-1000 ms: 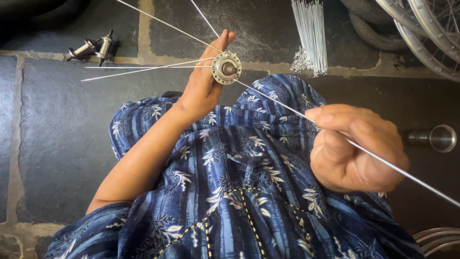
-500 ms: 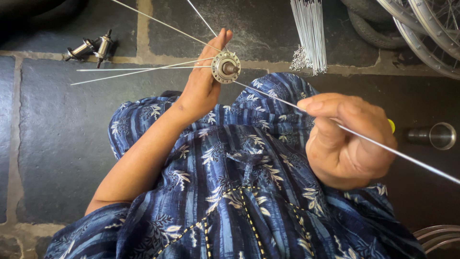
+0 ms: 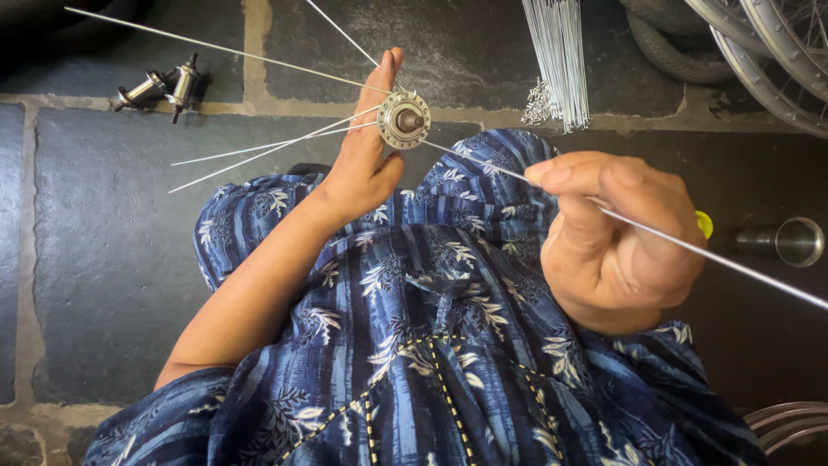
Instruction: The person sits on the floor and laces spokes into a bicycle wheel rim, threading each spoke through the rim eyelets and twisting on spoke nipples. They then pick up the wheel hub and begin threading spokes through the hub flange holes, holding the hub in one hand while inserting spokes one at a time.
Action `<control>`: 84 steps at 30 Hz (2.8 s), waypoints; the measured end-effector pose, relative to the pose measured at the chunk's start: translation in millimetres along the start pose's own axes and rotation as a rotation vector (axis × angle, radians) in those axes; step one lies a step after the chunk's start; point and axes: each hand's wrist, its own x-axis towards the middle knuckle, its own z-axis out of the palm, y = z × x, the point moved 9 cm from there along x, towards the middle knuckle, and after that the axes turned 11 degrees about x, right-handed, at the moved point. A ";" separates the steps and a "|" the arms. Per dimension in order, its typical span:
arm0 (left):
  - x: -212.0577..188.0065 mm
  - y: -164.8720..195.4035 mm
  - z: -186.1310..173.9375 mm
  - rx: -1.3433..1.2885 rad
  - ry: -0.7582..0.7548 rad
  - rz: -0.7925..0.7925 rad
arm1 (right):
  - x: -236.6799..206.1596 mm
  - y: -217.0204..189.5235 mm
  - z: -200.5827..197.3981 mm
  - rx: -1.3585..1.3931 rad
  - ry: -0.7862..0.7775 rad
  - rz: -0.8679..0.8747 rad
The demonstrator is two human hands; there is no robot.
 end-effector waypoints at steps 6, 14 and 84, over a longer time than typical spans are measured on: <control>-0.9 1.8 -1.9 0.018 -0.006 0.025 | 0.6 2.1 4.2 0.013 -0.027 0.056; -3.7 -2.2 7.7 0.008 -0.044 0.002 | 25.3 14.5 40.5 -0.265 -0.247 0.136; -9.8 6.8 -47.3 -0.124 0.311 -0.130 | -135.7 142.9 -105.9 0.121 0.155 0.764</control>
